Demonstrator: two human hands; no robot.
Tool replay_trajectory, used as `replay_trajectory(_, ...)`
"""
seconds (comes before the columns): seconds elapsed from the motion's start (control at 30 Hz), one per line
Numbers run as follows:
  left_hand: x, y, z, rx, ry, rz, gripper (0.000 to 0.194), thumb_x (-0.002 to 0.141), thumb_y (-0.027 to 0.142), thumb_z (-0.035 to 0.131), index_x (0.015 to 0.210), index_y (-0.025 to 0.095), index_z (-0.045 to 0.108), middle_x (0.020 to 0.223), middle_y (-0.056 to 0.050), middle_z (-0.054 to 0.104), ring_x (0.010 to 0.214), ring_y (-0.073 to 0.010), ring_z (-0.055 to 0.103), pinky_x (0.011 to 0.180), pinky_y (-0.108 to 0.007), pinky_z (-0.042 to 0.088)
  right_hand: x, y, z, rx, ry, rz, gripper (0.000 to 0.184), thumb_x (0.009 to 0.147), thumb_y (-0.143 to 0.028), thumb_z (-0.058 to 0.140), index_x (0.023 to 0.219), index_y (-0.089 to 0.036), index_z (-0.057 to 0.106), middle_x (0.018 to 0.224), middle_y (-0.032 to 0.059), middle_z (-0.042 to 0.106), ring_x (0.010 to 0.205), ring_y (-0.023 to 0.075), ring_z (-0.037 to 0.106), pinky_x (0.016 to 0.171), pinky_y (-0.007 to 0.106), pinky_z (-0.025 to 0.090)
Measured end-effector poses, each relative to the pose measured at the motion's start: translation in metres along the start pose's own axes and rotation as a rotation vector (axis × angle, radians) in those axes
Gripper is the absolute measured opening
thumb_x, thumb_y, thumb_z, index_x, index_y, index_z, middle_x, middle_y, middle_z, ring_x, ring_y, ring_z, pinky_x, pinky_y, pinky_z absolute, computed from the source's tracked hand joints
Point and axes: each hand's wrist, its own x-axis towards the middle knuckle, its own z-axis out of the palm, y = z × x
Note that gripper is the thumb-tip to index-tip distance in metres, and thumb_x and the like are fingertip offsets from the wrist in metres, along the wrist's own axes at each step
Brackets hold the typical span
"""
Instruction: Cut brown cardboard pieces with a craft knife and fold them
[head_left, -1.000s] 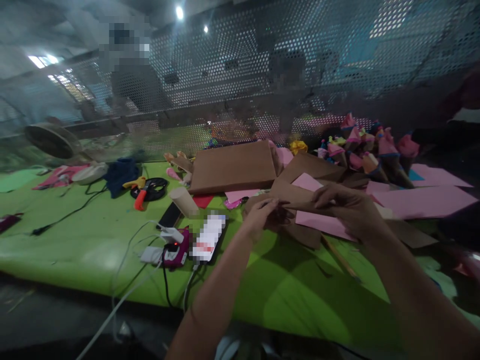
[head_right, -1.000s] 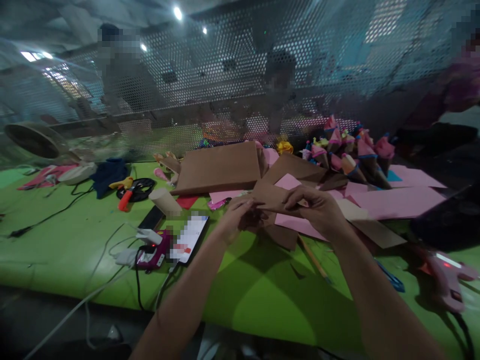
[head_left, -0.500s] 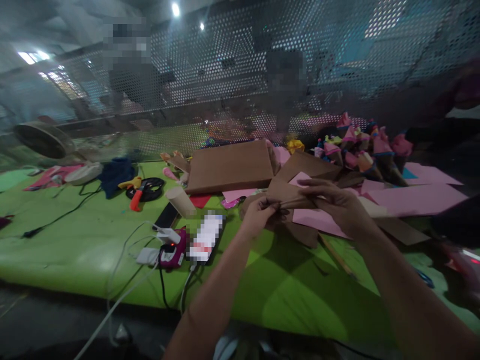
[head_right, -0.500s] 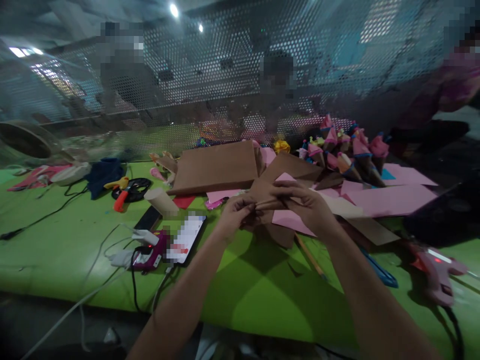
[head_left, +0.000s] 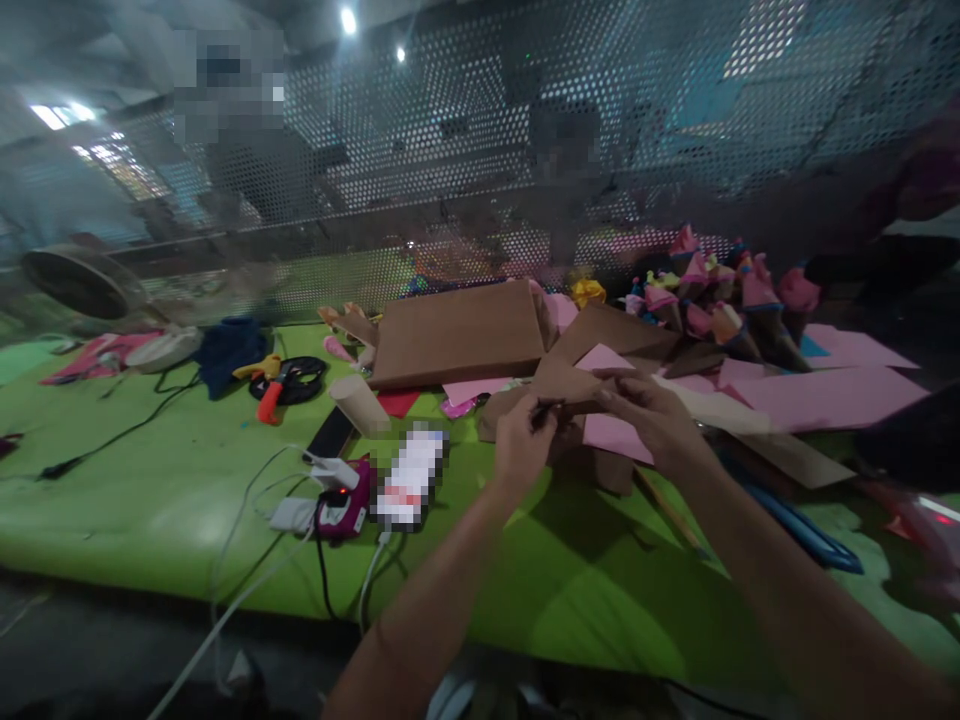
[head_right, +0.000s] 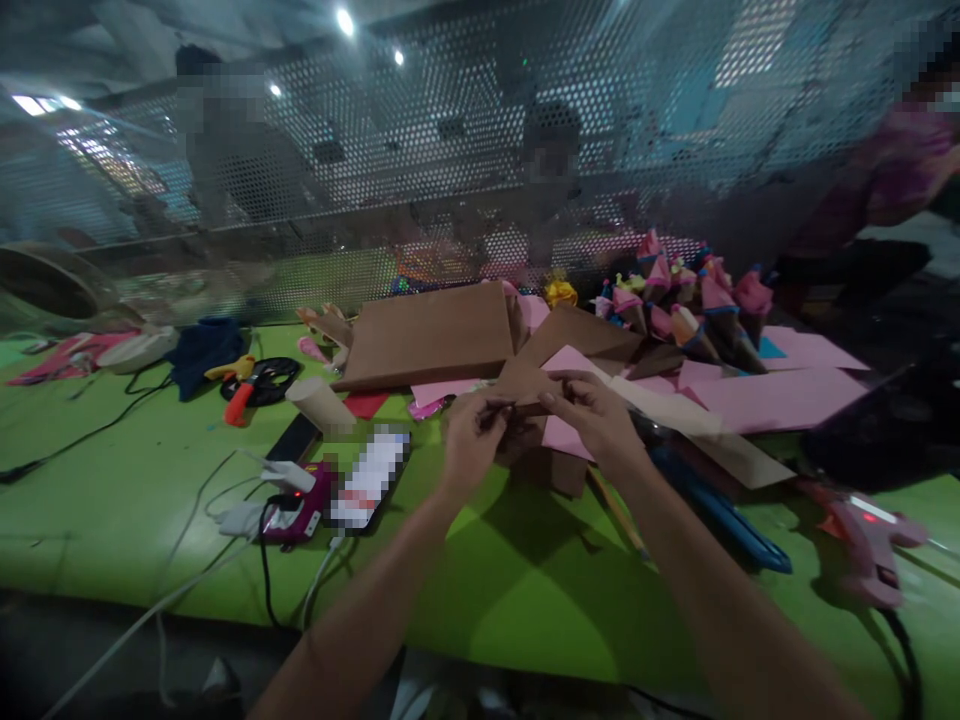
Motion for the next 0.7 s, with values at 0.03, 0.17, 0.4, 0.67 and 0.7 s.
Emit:
replay_trajectory(0.03,0.0,0.0,0.0,-0.005,-0.008,0.016,0.005,0.087,0.018,0.066,0.089,0.02,0.071,0.091,-0.005,0.076,0.087,-0.0188,0.071,0.088,-0.032,0.056,-0.001,-0.001,0.0,0.033,0.005,0.019,0.049,0.074,-0.07,0.075,0.071,-0.021,0.072,0.116,0.0114,0.068,0.114,0.0296,0.062,0.096,0.045,0.052)
replay_trajectory(0.17,0.002,0.001,-0.002,-0.178,-0.092,-0.063,0.01,0.086,0.025,0.07,0.093,0.018,0.072,0.094,-0.006,0.076,0.088,-0.0192,0.071,0.087,-0.034,0.057,-0.002,-0.008,0.0,0.157,0.033,0.122,0.046,0.064,-0.069,0.083,0.07,-0.024,0.076,0.118,0.011,0.066,0.123,0.0331,0.058,0.098,0.046,0.053)
replay_trajectory(0.4,0.005,-0.004,-0.005,-0.291,-0.108,-0.145,0.021,0.079,0.033,0.081,0.091,0.018,0.072,0.087,-0.005,0.076,0.081,-0.0174,0.072,0.084,-0.033,0.058,-0.001,-0.01,-0.003,0.19,0.063,0.166,0.042,0.062,-0.066,0.085,0.071,-0.026,0.078,0.121,0.0098,0.065,0.128,0.0355,0.054,0.104,0.049,0.049)
replay_trajectory(0.67,0.004,-0.009,-0.001,-0.194,-0.028,-0.114,0.007,0.079,0.021,0.075,0.085,0.018,0.072,0.083,-0.004,0.075,0.079,-0.0162,0.07,0.078,-0.029,0.057,-0.002,-0.006,0.001,0.18,0.038,0.139,0.044,0.062,-0.068,0.084,0.066,-0.026,0.074,0.122,0.0085,0.064,0.128,0.0336,0.055,0.109,0.047,0.045)
replay_trajectory(0.7,0.004,-0.009,-0.001,-0.176,-0.015,-0.099,0.005,0.079,0.018,0.074,0.084,0.018,0.072,0.083,-0.004,0.075,0.079,-0.0159,0.07,0.078,-0.028,0.056,-0.002,-0.006,0.001,0.183,0.036,0.141,0.044,0.061,-0.068,0.084,0.066,-0.026,0.074,0.122,0.0085,0.065,0.128,0.0338,0.055,0.11,0.047,0.044)
